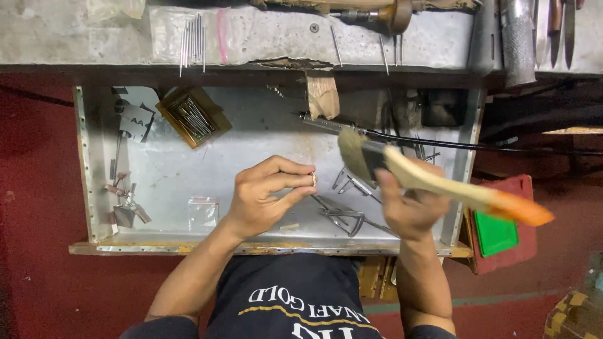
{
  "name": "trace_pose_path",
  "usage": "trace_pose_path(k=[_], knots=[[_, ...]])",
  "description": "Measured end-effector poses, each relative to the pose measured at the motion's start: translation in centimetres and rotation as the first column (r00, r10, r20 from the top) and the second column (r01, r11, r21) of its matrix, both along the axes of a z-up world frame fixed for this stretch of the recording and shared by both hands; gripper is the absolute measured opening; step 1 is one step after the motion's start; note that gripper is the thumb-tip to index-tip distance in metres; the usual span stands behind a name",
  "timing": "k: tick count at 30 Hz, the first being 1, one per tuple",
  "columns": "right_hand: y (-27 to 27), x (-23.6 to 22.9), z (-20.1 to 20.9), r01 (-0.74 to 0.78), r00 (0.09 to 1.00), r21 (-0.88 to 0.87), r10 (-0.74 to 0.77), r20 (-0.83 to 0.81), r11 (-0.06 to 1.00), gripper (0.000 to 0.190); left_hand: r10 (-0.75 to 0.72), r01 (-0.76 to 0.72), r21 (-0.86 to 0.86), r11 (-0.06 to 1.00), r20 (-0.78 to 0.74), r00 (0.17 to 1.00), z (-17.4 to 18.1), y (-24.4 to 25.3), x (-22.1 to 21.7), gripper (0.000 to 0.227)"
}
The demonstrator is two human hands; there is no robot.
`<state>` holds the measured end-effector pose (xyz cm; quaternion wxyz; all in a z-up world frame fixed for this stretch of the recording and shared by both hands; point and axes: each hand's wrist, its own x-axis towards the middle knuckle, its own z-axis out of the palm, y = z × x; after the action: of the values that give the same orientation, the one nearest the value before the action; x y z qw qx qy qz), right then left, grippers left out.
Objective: Grinding and polishing a small jewelry component using a handheld rotary tool at a workshop bench.
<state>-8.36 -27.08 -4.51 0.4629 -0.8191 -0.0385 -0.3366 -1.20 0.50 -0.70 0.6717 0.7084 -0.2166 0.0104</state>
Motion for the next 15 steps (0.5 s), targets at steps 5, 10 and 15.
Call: trace_pose_path(k=[5, 10, 15], knots=[[2.2, 0.6, 3.0, -0.244, 0.962, 0.178, 0.261, -0.081, 0.953, 0.029, 0.007, -0.005, -0.024, 1.000, 0.115, 0.993, 0.4, 0.3, -0.4, 0.011], [0.2, -1.2, 3.5, -0.122, 0.992, 0.086, 0.123, -0.017, 0.989, 0.036, 0.083, -0.059, -0.232, 0.971, 0.094, 0.992, 1.8, -0.4, -0.7, 0.037], [2.5, 0.1, 5.7, -0.118, 0.993, -0.053, 0.119, 0.011, 0.992, 0.015, 0.066, -0.040, -0.182, 0.983, 0.139, 0.988, 2.6, 0.0, -0.3, 0.028]])
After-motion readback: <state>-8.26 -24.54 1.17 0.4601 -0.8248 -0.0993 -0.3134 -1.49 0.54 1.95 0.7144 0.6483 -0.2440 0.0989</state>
